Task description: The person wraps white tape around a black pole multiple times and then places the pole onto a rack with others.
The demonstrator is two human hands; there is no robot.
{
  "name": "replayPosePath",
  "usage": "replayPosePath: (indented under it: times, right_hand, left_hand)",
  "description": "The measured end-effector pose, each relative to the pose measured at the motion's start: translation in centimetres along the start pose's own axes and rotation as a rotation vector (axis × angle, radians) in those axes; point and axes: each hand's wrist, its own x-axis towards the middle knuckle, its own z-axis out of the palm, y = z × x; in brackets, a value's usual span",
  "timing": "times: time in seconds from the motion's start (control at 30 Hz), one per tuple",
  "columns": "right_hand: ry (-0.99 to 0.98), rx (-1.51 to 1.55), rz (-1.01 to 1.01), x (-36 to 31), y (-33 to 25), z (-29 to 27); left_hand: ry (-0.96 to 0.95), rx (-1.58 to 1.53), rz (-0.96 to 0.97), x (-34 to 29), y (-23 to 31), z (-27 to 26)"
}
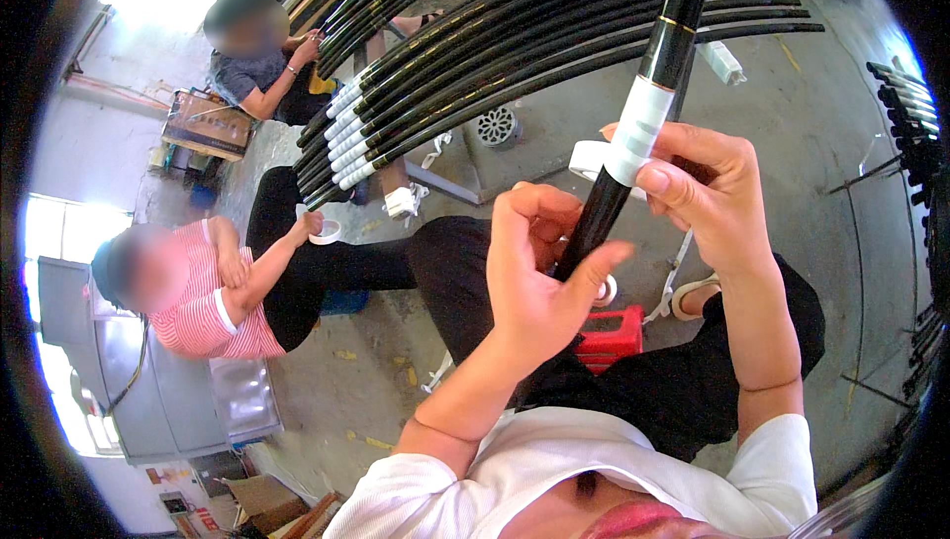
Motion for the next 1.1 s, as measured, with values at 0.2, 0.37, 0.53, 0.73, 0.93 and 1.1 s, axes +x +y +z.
replayPosePath:
  times: [0.2, 0.37, 0.53, 0.73, 0.93, 1.1]
  right_hand:
    - [0.027, -0.011, -0.027, 0.0, 0.0, 0.3]
    - [0.025, -0.034, -0.019, -0.1, 0.0, 0.0]
    - [0.048, -0.127, -0.048, 0.0, -0.1, 0.0]
    - [0.028, -0.141, -0.049, -0.3, 0.3, 0.8]
    - [0.090, -0.094, -0.031, -0.3, 0.4, 1.0]
    - [0.038, -0.063, 0.025, -0.1, 0.5, 0.6]
  left_hand:
    - [-0.068, -0.374, -0.194, 0.2, 0.7, -0.2]
    - [-0.005, -0.272, -0.164, -0.3, -0.2, 0.1]
    - [-0.062, -0.424, -0.188, 0.3, 0.3, 0.2]
    - [-0.017, -0.304, -0.137, -0.4, -0.2, -0.6]
    - [0.005, 0.078, -0.004, 0.1, -0.1, -0.2]
    - [0.032, -0.327, -0.176, 0.1, 0.5, -0.3]
